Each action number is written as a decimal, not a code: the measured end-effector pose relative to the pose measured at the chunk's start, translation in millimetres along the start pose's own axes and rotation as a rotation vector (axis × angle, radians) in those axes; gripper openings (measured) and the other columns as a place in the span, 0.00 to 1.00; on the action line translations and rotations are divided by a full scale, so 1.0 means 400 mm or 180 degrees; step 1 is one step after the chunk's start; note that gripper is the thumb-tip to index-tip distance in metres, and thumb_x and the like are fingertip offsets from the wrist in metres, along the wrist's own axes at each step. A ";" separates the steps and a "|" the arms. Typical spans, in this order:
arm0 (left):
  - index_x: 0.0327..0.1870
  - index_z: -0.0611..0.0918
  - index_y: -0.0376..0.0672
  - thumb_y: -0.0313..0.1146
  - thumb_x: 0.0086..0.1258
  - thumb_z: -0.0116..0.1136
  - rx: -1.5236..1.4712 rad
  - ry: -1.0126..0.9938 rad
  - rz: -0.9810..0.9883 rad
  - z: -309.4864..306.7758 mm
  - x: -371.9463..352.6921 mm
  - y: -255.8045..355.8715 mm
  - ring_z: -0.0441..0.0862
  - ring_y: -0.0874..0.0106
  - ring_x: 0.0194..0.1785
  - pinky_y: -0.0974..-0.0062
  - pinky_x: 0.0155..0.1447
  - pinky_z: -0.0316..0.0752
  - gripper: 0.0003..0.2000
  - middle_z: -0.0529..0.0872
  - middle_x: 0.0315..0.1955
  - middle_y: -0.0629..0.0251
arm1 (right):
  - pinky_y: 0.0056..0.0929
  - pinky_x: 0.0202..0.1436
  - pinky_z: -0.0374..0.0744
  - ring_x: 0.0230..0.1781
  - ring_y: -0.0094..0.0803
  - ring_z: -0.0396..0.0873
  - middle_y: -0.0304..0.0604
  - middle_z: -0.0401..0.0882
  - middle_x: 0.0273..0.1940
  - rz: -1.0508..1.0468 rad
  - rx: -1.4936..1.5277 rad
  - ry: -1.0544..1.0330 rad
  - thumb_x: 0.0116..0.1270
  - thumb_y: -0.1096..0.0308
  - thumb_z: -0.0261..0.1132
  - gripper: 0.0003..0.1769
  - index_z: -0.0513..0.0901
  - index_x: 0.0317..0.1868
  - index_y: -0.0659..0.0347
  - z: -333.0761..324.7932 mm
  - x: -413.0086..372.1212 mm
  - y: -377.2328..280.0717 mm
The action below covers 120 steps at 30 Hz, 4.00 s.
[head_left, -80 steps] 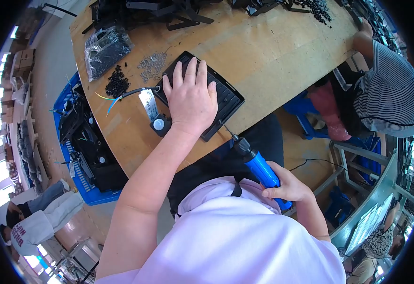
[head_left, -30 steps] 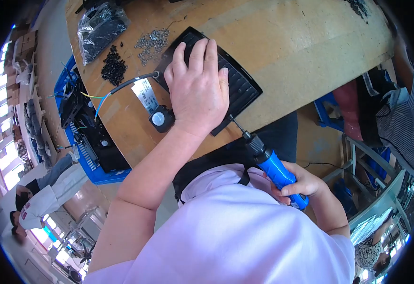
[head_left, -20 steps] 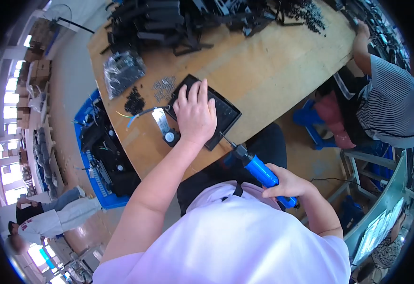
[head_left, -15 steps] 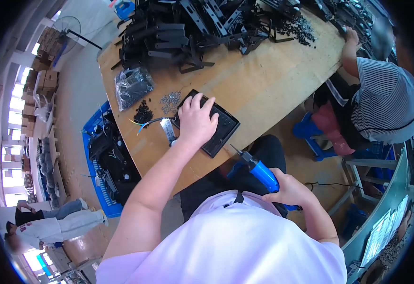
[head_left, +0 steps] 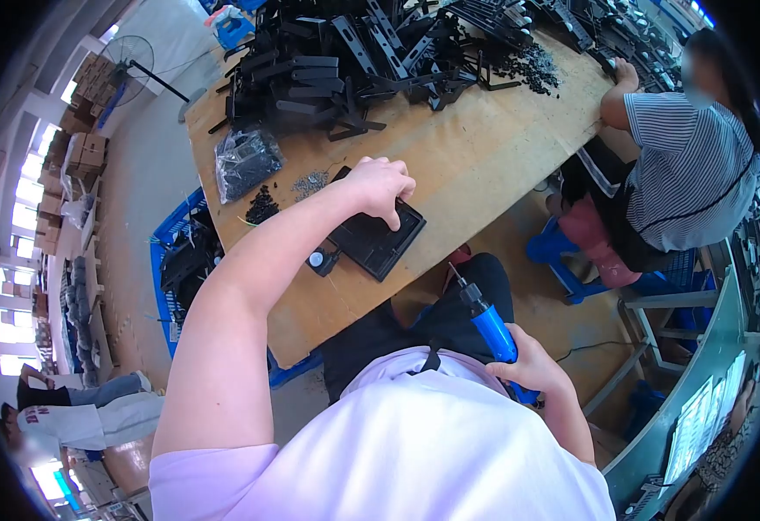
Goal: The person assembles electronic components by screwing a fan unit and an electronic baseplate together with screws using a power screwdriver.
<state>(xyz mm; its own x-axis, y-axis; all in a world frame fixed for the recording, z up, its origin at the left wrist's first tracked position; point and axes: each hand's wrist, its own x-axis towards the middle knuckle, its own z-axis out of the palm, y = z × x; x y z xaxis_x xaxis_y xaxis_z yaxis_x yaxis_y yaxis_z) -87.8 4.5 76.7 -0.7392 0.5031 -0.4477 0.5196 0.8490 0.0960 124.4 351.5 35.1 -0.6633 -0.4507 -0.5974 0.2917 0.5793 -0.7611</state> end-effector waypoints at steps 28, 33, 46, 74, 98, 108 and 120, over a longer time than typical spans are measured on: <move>0.52 0.85 0.36 0.35 0.69 0.71 -0.2539 0.1994 -0.1391 0.097 -0.461 -0.088 0.84 0.76 0.41 0.76 0.49 0.79 0.16 0.89 0.38 0.64 | 0.29 0.32 0.80 0.27 0.27 0.81 0.41 0.76 0.33 -0.0325 0.0978 -0.0121 0.62 0.63 0.77 0.35 0.69 0.64 0.66 0.031 0.061 -0.070; 0.47 0.87 0.34 0.41 0.71 0.70 -0.3311 0.2386 -0.1813 0.151 -0.526 -0.079 0.85 0.76 0.38 0.76 0.46 0.79 0.17 0.90 0.34 0.63 | 0.29 0.26 0.79 0.24 0.29 0.80 0.40 0.76 0.32 -0.0265 0.1377 -0.0276 0.60 0.58 0.80 0.35 0.70 0.58 0.64 0.048 0.108 -0.082; 0.41 0.87 0.32 0.43 0.74 0.68 -0.4270 0.2760 -0.2366 0.291 -0.696 -0.118 0.80 0.80 0.34 0.78 0.41 0.76 0.17 0.87 0.31 0.67 | 0.29 0.27 0.81 0.25 0.29 0.81 0.43 0.78 0.32 -0.0045 0.1301 -0.0368 0.59 0.55 0.79 0.37 0.69 0.58 0.64 0.083 0.149 -0.144; 0.47 0.86 0.37 0.42 0.75 0.67 -0.5773 0.3964 -0.1387 0.454 -0.859 -0.108 0.85 0.81 0.38 0.81 0.46 0.80 0.15 0.89 0.38 0.69 | 0.29 0.26 0.80 0.24 0.30 0.81 0.43 0.79 0.33 0.0137 0.1469 -0.0488 0.56 0.53 0.82 0.44 0.68 0.64 0.65 0.127 0.184 -0.175; 0.48 0.86 0.38 0.47 0.77 0.63 -0.6311 0.3869 -0.1442 0.503 -0.819 -0.088 0.88 0.75 0.38 0.77 0.45 0.83 0.18 0.91 0.39 0.64 | 0.30 0.25 0.78 0.24 0.30 0.79 0.45 0.78 0.34 0.0192 0.1796 -0.0638 0.52 0.47 0.83 0.50 0.69 0.67 0.62 0.126 0.182 -0.177; 0.49 0.88 0.32 0.42 0.75 0.66 -0.4433 0.2518 -0.2158 0.440 -0.732 -0.142 0.87 0.76 0.39 0.77 0.45 0.79 0.18 0.91 0.36 0.63 | 0.29 0.29 0.80 0.27 0.30 0.80 0.43 0.78 0.34 0.0189 0.1558 -0.0642 0.56 0.51 0.81 0.41 0.69 0.61 0.61 0.128 0.186 -0.187; 0.42 0.91 0.40 0.45 0.70 0.63 -0.2070 0.2157 -0.1556 0.373 -0.532 -0.161 0.86 0.54 0.48 0.62 0.55 0.79 0.16 0.90 0.40 0.52 | 0.29 0.28 0.78 0.25 0.30 0.80 0.42 0.78 0.33 0.0152 0.1497 -0.0583 0.55 0.51 0.82 0.39 0.70 0.58 0.58 0.129 0.189 -0.165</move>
<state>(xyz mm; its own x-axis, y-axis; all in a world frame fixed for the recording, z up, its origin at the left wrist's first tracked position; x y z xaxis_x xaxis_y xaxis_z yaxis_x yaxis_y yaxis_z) 99.9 -181.1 33.2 -0.9948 -0.1018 0.0039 -0.0802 0.8059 0.5866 90.3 244.2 27.2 -0.5222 -0.5672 -0.6368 0.6256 0.2526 -0.7381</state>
